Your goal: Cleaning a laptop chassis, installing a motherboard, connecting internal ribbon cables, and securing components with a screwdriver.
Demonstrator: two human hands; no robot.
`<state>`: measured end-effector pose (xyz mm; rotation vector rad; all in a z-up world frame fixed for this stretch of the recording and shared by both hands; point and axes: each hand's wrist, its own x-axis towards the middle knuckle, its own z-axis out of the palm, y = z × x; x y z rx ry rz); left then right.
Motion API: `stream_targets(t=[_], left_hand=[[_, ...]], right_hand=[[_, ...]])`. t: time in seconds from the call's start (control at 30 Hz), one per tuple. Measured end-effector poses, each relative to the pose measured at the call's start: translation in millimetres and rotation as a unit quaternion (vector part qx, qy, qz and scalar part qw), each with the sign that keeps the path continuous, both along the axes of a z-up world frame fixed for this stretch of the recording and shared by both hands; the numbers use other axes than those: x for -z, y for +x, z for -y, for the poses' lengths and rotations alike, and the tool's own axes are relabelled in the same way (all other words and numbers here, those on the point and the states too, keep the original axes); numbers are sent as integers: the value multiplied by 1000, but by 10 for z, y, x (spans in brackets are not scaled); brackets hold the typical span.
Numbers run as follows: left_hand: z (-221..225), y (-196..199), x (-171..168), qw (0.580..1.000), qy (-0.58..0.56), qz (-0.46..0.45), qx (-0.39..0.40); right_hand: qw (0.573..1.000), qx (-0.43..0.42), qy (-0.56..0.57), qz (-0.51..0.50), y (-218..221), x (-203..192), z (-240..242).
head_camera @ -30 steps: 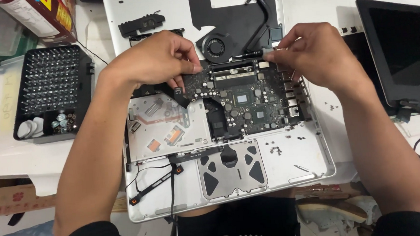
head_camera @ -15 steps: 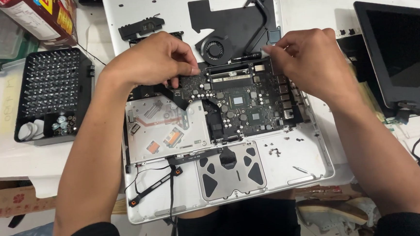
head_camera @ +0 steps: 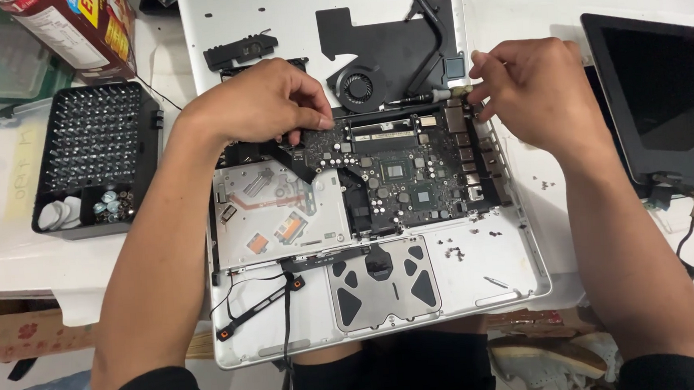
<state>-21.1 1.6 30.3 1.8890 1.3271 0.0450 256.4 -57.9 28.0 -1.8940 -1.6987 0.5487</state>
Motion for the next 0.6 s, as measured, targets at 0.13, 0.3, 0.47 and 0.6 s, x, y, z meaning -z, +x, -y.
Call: stream_targets(t=[0.13,0.3,0.47,0.6], left_hand=[[5,6,-20,1000,3,-11,1],[-3,5,-13,1000,4,-25,-3],[-17,0,12,1000,1,-10,-4],[-15,-4,19,1000,5,-19,-2]], right_hand=[[999,-31,20,20,33,16,-24],[999,-28,2,17,56,15,-41],[999,-25,10,19,61,-16,-31],[1000,-6,-15,16,39,-17,-30]])
